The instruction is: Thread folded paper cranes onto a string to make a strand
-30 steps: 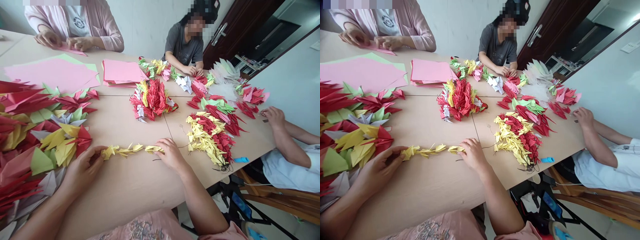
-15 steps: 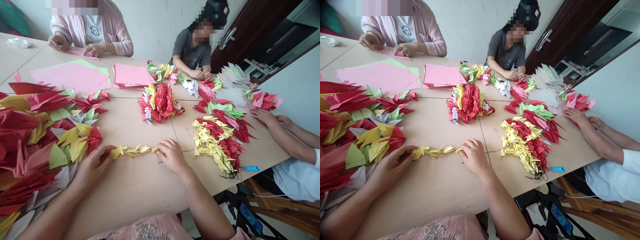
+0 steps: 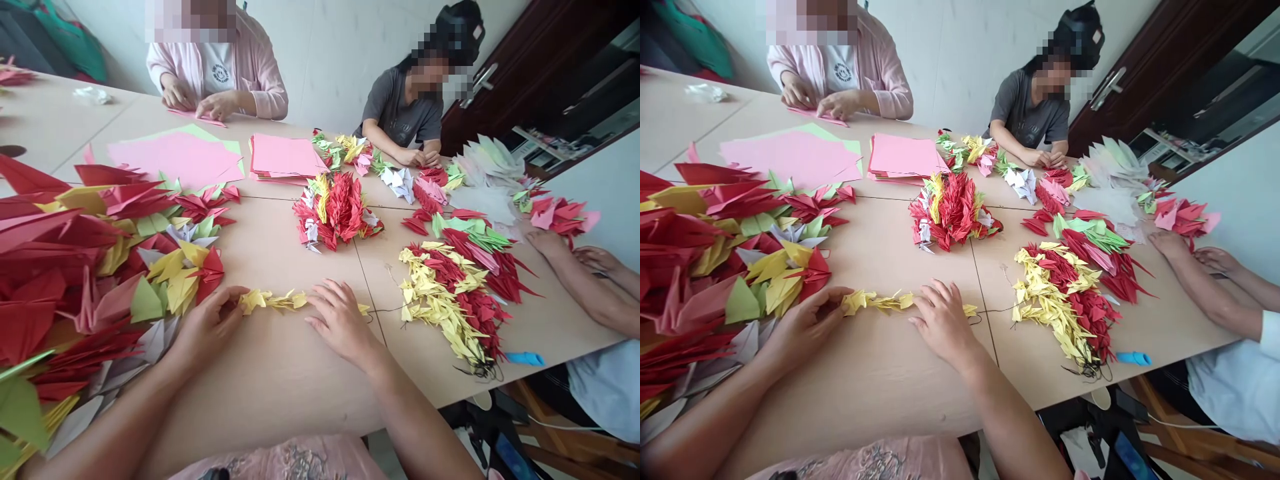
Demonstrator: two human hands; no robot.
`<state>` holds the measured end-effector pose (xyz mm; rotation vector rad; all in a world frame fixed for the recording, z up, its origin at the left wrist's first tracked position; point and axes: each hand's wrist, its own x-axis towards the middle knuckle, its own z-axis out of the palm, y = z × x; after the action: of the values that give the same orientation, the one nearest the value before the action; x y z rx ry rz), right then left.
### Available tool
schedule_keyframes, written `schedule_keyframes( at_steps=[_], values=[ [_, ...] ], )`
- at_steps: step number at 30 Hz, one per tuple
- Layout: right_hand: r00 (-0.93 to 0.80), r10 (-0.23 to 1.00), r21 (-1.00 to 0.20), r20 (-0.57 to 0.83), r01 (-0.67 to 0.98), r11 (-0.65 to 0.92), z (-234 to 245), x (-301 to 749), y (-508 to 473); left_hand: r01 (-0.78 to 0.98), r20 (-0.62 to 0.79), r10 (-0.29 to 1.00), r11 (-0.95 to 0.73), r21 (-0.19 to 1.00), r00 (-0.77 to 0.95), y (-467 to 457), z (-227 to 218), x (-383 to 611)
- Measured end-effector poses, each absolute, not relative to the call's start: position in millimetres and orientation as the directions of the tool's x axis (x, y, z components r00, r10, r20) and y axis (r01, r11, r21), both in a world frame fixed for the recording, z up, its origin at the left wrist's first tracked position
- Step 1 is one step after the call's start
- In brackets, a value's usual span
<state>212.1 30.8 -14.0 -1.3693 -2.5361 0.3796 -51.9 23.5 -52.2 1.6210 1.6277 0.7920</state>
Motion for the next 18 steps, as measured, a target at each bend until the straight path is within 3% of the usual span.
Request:
schedule_keyframes(
  at_steps=[18],
  values=[
    [-0.600,0.793,-0.366,0.106,0.718,0.592,-19,177,45,0.478,-0.061,0.997,0.028,0.878,0.055,19,-48,-49]
  ],
)
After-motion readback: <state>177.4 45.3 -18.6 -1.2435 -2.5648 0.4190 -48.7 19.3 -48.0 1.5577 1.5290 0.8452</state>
